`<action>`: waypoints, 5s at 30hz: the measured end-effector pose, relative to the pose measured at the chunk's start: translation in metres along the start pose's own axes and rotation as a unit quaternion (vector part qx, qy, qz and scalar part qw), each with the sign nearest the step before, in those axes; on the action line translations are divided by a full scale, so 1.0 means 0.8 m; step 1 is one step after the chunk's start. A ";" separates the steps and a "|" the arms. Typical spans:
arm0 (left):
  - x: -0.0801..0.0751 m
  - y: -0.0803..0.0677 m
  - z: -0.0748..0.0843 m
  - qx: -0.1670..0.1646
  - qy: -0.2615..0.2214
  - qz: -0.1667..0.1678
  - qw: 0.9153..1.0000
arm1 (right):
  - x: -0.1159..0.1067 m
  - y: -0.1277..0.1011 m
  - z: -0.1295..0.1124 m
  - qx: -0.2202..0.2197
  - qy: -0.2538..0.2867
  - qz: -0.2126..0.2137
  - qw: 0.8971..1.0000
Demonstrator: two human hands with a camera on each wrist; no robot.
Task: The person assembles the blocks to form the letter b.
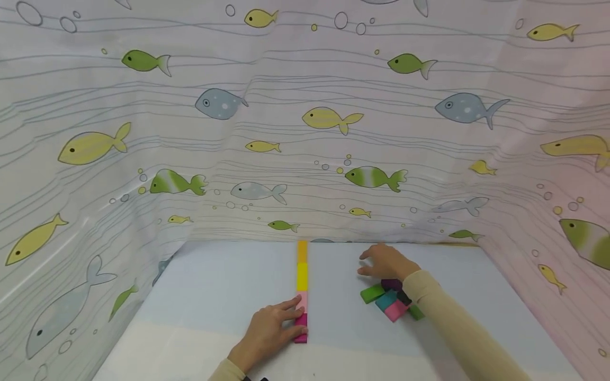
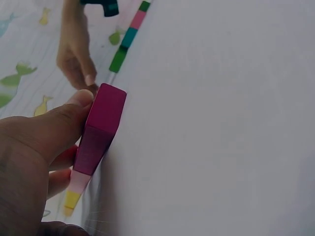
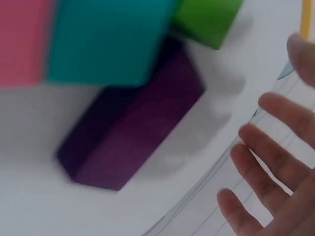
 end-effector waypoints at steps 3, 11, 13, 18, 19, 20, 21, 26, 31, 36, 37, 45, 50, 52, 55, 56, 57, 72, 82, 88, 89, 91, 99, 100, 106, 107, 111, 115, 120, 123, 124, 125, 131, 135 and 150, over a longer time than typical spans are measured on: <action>0.001 0.000 -0.001 -0.004 -0.002 -0.008 1.000 | 0.001 -0.020 0.005 0.007 0.011 -0.017 1.000; -0.001 0.001 0.000 -0.001 -0.004 -0.003 1.000 | 0.010 -0.053 -0.010 -0.065 0.028 -0.019 0.997; 0.000 0.002 -0.001 0.000 -0.004 -0.004 1.000 | 0.016 -0.058 -0.012 -0.074 0.031 -0.019 0.997; 0.002 0.002 -0.001 -0.001 -0.005 -0.007 1.000 | 0.028 -0.069 -0.011 -0.085 0.027 -0.004 0.996; 0.002 0.002 -0.001 -0.002 -0.006 -0.007 1.000 | 0.030 -0.071 -0.011 -0.087 0.026 0.001 0.996; 0.002 0.002 -0.001 -0.002 -0.006 -0.006 1.000 | 0.031 -0.072 -0.010 -0.085 0.024 0.004 0.996; 0.002 0.001 -0.001 -0.002 -0.005 -0.006 1.000 | 0.034 -0.073 -0.010 -0.086 0.020 0.007 0.996; 0.004 0.001 -0.002 -0.004 -0.005 -0.008 1.000 | 0.042 -0.080 -0.014 -0.079 0.008 0.018 0.997; 0.003 0.001 -0.001 -0.007 -0.008 -0.013 1.000 | 0.047 -0.087 -0.023 -0.080 0.007 0.035 0.996; 0.002 0.001 0.001 -0.008 -0.009 -0.016 1.000 | 0.047 -0.092 -0.034 -0.086 0.022 0.050 0.995; 0.001 0.001 0.001 -0.007 -0.009 -0.015 1.000 | 0.048 -0.092 -0.036 -0.086 0.025 0.052 0.995; 0.002 0.001 0.000 -0.004 -0.012 -0.015 1.000 | 0.051 -0.089 -0.047 -0.083 0.028 0.075 0.993; 0.000 0.001 0.001 -0.006 -0.013 -0.011 1.000 | 0.052 -0.080 -0.052 -0.098 0.035 0.103 0.989; 0.001 0.001 0.001 -0.007 -0.013 -0.013 1.000 | 0.052 -0.075 -0.055 -0.105 0.035 0.115 0.987; 0.002 0.001 0.001 -0.014 -0.010 -0.021 1.000 | 0.053 -0.067 -0.059 -0.110 0.039 0.123 0.986; 0.003 0.001 0.001 -0.016 -0.010 -0.024 1.000 | 0.053 -0.065 -0.060 -0.109 0.040 0.124 0.985; 0.003 0.002 0.000 -0.017 -0.010 -0.025 0.999 | 0.053 -0.062 -0.061 -0.105 0.042 0.124 0.986; 0.004 0.002 -0.001 -0.030 -0.015 -0.039 0.999 | 0.053 -0.027 -0.088 -0.066 0.016 0.117 0.991; 0.000 0.003 -0.001 -0.017 -0.008 -0.024 1.000 | 0.054 -0.002 -0.099 -0.053 0.013 0.112 0.992; -0.001 0.003 0.000 -0.016 -0.005 -0.023 1.000 | 0.056 0.010 -0.109 -0.058 0.011 0.115 0.992; -0.001 0.003 -0.001 -0.016 -0.006 -0.022 1.000 | 0.056 0.012 -0.111 -0.059 0.011 0.115 0.992; -0.001 0.003 -0.001 -0.012 -0.008 -0.019 1.000 | 0.057 0.017 -0.112 -0.058 0.007 0.116 0.991; 0.000 0.003 0.000 -0.013 -0.014 -0.021 1.000 | 0.062 0.032 -0.118 -0.057 0.003 0.109 0.992; 0.000 0.004 0.000 -0.012 -0.012 -0.021 1.000 | 0.062 0.033 -0.119 -0.056 0.005 0.107 0.993; 0.001 0.005 0.000 -0.013 -0.010 -0.023 1.000 | 0.065 0.040 -0.122 -0.053 0.007 0.106 0.993; 0.001 0.004 0.000 -0.014 -0.010 -0.024 1.000 | 0.064 0.040 -0.123 -0.055 0.010 0.108 0.993; 0.002 0.004 0.000 -0.017 -0.012 -0.028 0.999 | 0.065 0.042 -0.125 -0.054 0.016 0.110 0.992; 0.004 0.003 -0.001 -0.022 -0.011 -0.031 0.999 | 0.067 0.044 -0.125 -0.052 0.015 0.110 0.992; 0.003 0.003 -0.001 -0.025 -0.011 -0.029 0.999 | 0.068 0.047 -0.124 -0.045 0.018 0.112 0.993; 0.003 0.004 -0.001 -0.025 -0.012 -0.029 0.999 | 0.067 0.048 -0.125 -0.045 0.017 0.114 0.992; 0.003 0.004 -0.001 -0.026 -0.012 -0.030 0.999 | 0.067 0.049 -0.125 -0.046 0.017 0.114 0.992; 0.002 0.004 -0.001 -0.027 -0.012 -0.030 0.999 | 0.067 0.049 -0.125 -0.046 0.018 0.114 0.992; 0.004 0.005 -0.002 -0.026 -0.006 -0.030 0.999 | 0.065 0.047 -0.128 -0.052 0.026 0.121 0.991; 0.005 0.005 -0.001 -0.021 -0.004 -0.027 0.999 | 0.065 0.046 -0.129 -0.056 0.030 0.127 0.990; 0.003 0.004 0.001 -0.015 -0.008 -0.020 1.000 | 0.070 0.048 -0.127 -0.060 0.038 0.123 0.990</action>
Point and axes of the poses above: each hand's wrist, its own y-axis towards the middle knuckle, its own x-axis out of the palm, z = x × y, the point moved 7 cm from there along y, towards the middle knuckle, and after that the axes turned 2 degrees about -x, right-handed, at the moved point
